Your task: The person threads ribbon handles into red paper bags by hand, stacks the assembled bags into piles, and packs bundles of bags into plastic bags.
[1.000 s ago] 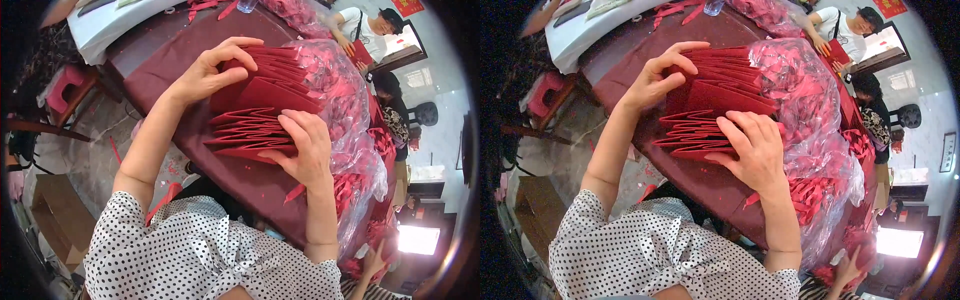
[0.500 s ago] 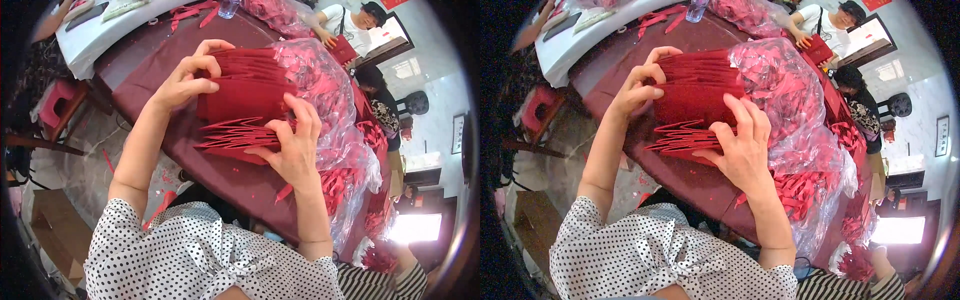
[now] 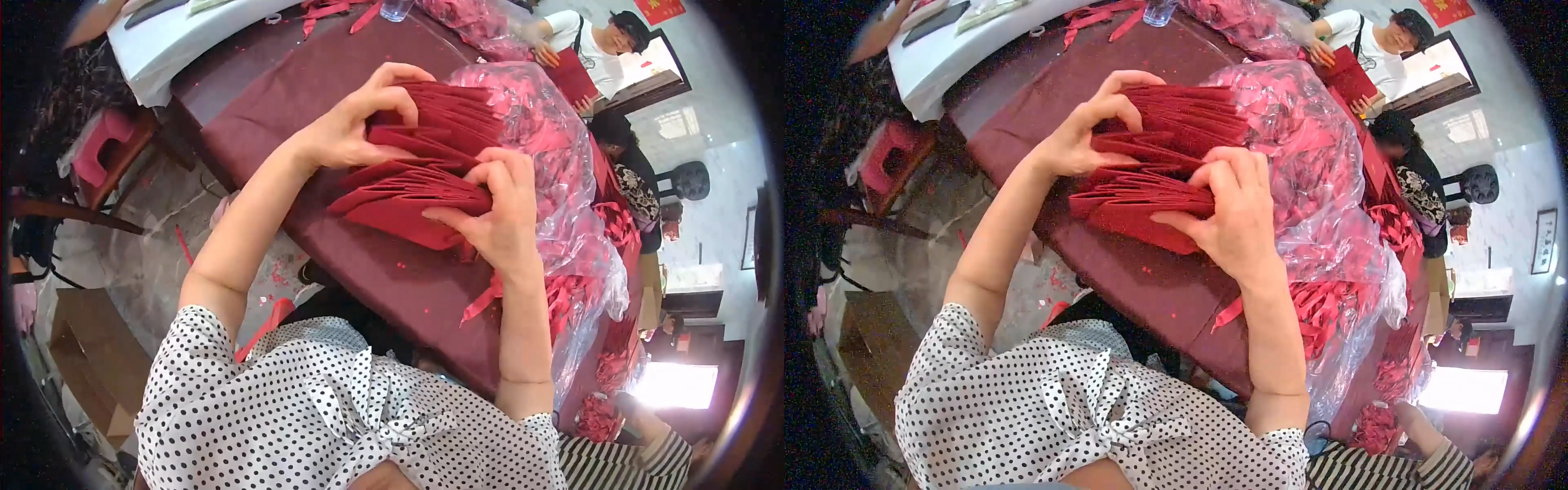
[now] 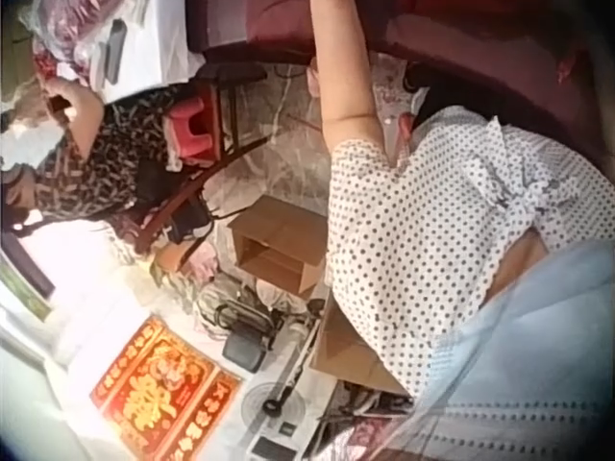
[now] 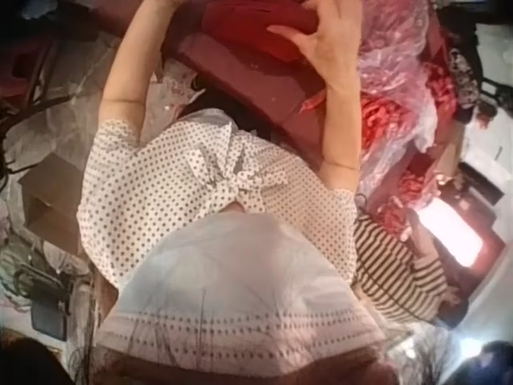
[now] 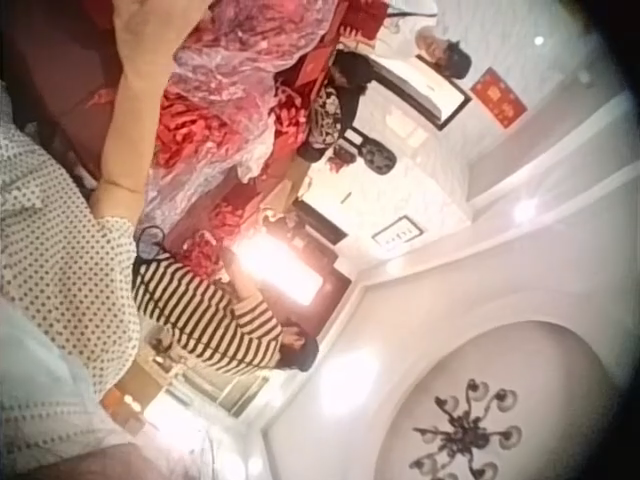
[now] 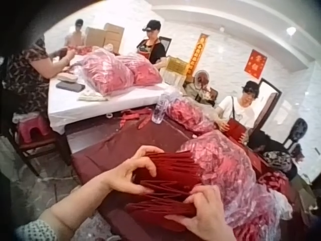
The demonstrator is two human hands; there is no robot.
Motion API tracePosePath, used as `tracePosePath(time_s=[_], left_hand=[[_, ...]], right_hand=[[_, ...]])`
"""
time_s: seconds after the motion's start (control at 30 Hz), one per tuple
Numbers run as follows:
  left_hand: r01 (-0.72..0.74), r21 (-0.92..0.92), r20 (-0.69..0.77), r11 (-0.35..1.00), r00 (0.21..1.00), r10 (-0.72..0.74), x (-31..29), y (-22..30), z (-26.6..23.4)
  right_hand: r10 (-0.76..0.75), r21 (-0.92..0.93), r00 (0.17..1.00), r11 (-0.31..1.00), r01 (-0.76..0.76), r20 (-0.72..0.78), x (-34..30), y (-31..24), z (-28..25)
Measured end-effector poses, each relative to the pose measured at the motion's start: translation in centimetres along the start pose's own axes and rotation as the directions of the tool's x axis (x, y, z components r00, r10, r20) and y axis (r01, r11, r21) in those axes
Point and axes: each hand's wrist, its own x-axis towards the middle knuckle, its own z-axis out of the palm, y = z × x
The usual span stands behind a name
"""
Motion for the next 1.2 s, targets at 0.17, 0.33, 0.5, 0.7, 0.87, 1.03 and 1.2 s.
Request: tracePosePath(time_s=[0.17,0.33,0.5,0.7,0.87,1.03,1.2], left_hand=[[-0.064,0.001,0.007,0.998,0.998,0.064,0.1,-0.5,1.1],[-0.031,-0.267,-0.088,0.963,0.996,0.007,-0.1,-0.5,1.7],[-0.024,-0.324,0.035,0.946,0.999,0.038,-0.6,-0.7,0.6],[0.055,-0.497,-0.029,0.866,0.996,-0.08,-0.3,-0.7,1.0],[0.005,-0.253,-0.089,0.967,0.996,-0.029,-0.5,-0.8,1.0],[-0.024,-0.103,-0.147,0.994,0.989,0.009,-0.2,-0.5,1.7],[-0.028,-0.07,-0.102,0.997,0.995,0.021,-0.8,-1.2,1.3]], right_hand=[[-0.014,0.028,0.998,1.0,0.012,0.064,1.6,-0.1,0.1],[-0.02,-0.086,0.998,0.996,0.024,0.057,1.1,-0.4,-0.2],[0.08,-0.113,0.996,0.991,-0.076,0.031,0.1,-1.0,0.0],[0.107,-0.177,0.993,0.979,-0.096,0.056,-0.4,-1.2,0.3],[0.044,-0.158,0.999,0.987,-0.042,0.009,-1.3,-1.2,0.9],[-0.036,-0.18,0.998,0.983,0.028,-0.043,-2.2,-1.6,0.9],[0.039,-0.107,0.998,0.994,-0.034,0.042,-1.0,-2.1,0.8]])
